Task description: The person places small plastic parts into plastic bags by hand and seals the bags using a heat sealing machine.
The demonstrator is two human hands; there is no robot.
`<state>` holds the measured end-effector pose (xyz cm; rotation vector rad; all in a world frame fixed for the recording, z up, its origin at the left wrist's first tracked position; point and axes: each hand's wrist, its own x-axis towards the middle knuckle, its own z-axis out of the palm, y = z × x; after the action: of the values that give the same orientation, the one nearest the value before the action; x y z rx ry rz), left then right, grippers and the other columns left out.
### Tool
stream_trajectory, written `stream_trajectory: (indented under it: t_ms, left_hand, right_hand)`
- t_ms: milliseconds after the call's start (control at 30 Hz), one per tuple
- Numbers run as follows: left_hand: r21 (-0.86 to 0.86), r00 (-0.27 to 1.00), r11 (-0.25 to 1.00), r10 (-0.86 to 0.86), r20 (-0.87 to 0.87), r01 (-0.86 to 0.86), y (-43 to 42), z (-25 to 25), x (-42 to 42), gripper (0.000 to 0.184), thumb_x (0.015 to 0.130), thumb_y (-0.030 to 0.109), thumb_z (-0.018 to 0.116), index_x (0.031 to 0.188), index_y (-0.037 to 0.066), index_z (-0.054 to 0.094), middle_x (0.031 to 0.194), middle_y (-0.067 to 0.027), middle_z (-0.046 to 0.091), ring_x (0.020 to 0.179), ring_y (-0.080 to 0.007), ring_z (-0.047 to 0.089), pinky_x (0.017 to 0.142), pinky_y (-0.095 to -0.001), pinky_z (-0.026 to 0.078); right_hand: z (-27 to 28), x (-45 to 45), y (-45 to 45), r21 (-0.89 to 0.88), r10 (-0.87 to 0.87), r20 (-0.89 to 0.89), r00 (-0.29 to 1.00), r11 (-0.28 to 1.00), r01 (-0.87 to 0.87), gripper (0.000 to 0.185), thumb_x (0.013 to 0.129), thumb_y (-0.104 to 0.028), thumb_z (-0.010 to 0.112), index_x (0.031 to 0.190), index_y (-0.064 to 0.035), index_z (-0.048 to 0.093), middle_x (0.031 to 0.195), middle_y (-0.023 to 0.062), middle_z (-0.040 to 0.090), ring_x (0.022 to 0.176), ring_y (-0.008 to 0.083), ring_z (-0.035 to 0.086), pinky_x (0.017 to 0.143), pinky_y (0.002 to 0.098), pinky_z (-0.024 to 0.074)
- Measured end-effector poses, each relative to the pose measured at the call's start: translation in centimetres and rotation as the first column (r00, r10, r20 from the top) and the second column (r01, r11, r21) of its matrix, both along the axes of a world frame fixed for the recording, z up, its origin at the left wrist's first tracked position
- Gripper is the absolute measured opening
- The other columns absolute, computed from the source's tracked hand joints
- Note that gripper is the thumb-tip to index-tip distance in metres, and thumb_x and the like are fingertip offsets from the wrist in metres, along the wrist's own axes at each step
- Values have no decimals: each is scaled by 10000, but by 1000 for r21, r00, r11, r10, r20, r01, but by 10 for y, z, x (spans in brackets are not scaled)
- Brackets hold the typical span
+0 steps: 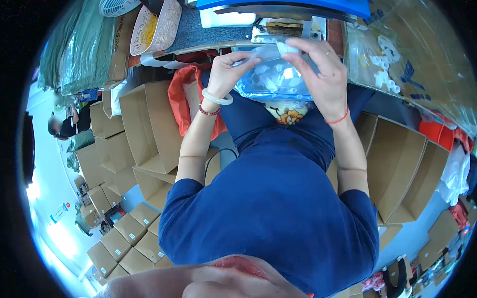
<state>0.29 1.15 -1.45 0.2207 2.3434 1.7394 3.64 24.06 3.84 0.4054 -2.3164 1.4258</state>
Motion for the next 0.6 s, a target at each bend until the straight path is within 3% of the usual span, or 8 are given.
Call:
stream_trajectory:
  t_ms: [133,267,333,400,433,500,533,600]
  left_hand:
    - [29,996,995,-91,-21,92,10,2,4,191,854,135,733,996,7,732,866,-17,712,781,-42,588,708,-187,469]
    - [-114,969,963,-240,48,244,7,3,-1,207,876,144,710,1016,-8,723,886,-51,719,808,-67,623,730,-202,491]
    - [204,879,906,-414,238,372,5,-10,-8,222,878,162,702,1006,-18,722,921,-89,734,819,-131,679,744,-252,528]
    - [269,841,873,-473,263,407,8,-15,-13,238,895,165,687,1020,-37,706,919,-115,728,838,-170,699,747,-272,555]
    - [377,789,861,-480,383,340,10,-20,-14,253,896,161,685,1035,-50,691,924,-138,723,848,-195,705,750,-289,571]
    - [543,730,826,-464,503,151,17,-35,-14,278,901,132,668,1082,-77,652,962,-189,707,867,-256,714,746,-336,603]
    - [544,734,826,-461,499,150,22,-41,-20,278,901,132,668,1082,-77,652,962,-189,707,867,-256,714,746,-336,603]
    - [669,725,736,-407,556,-100,33,-43,-30,244,915,95,640,1100,-63,655,1037,-154,697,863,-209,697,774,-327,587]
  right_hand:
    - [-1,-1,-1,124,30,-52,998,992,-24,233,819,-83,735,1043,-36,692,991,85,673,852,185,610,762,282,485]
    - [-8,-7,19,266,136,171,976,947,-179,224,853,-148,693,1049,-41,676,1009,101,675,905,252,628,801,346,498]
    - [1,-14,24,358,165,256,952,899,-252,249,875,-205,659,1065,-44,664,1023,112,672,930,278,626,819,372,495]
    - [1,-23,24,410,192,411,891,834,-369,279,905,-236,634,1104,-41,650,1049,111,675,938,255,639,828,365,501]
    - [-5,-28,24,417,194,405,894,831,-369,279,905,-236,634,1104,-41,650,1049,111,675,938,255,639,828,365,501]
    - [-34,-35,24,182,46,437,898,973,-138,307,925,-240,627,1152,-35,632,1073,111,681,949,227,652,834,342,508]
    - [-50,-40,31,197,-38,324,945,980,-28,338,933,-261,628,1179,-30,623,1100,103,684,957,205,657,840,325,509]
    - [-41,-40,43,128,-90,360,929,991,46,348,926,-266,636,1184,-32,621,1102,109,683,958,208,658,838,325,510]
